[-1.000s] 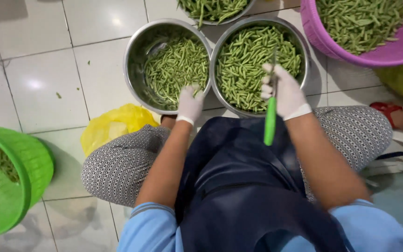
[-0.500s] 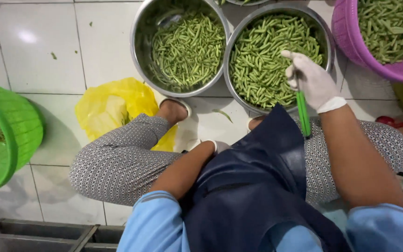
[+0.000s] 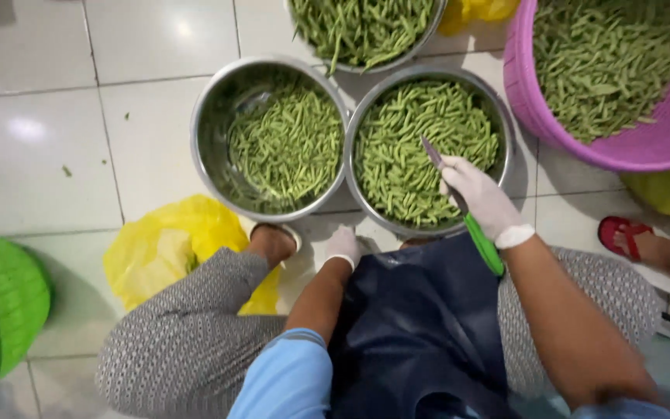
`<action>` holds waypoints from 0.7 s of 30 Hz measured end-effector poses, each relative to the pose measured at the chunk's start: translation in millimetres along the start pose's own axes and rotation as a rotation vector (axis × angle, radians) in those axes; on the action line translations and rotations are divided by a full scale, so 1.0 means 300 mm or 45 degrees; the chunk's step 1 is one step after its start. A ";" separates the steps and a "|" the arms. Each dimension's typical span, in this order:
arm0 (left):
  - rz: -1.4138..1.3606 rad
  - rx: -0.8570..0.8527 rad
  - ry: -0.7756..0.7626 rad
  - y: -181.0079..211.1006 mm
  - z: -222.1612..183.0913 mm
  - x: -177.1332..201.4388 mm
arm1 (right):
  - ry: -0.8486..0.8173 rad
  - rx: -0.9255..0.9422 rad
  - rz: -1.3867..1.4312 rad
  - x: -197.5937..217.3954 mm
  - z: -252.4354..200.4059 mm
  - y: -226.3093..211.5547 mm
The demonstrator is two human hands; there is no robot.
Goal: Trimming the ends of green beans using a small knife and sorting them into bowls.
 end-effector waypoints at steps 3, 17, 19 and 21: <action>0.202 -0.107 0.135 0.031 0.023 0.058 | 0.013 -0.035 0.027 0.011 -0.004 0.004; 0.338 -0.186 -0.110 0.056 0.138 -0.074 | 0.062 -0.165 0.053 0.008 0.003 0.015; 0.345 -0.213 -0.101 0.024 0.140 -0.118 | 0.064 -0.173 0.088 -0.001 0.004 0.017; 0.364 -0.277 -0.074 0.006 0.135 -0.135 | 0.061 -0.189 0.114 -0.018 0.002 -0.009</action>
Point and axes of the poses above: each hand's wrist, its own z-axis towards the middle knuckle, its own x-axis out of the back of the hand, y = z × x, the point moved 9 cm from there along z, towards the middle knuckle, and after that the axes turned 7 degrees about y, right-handed, at the moved point
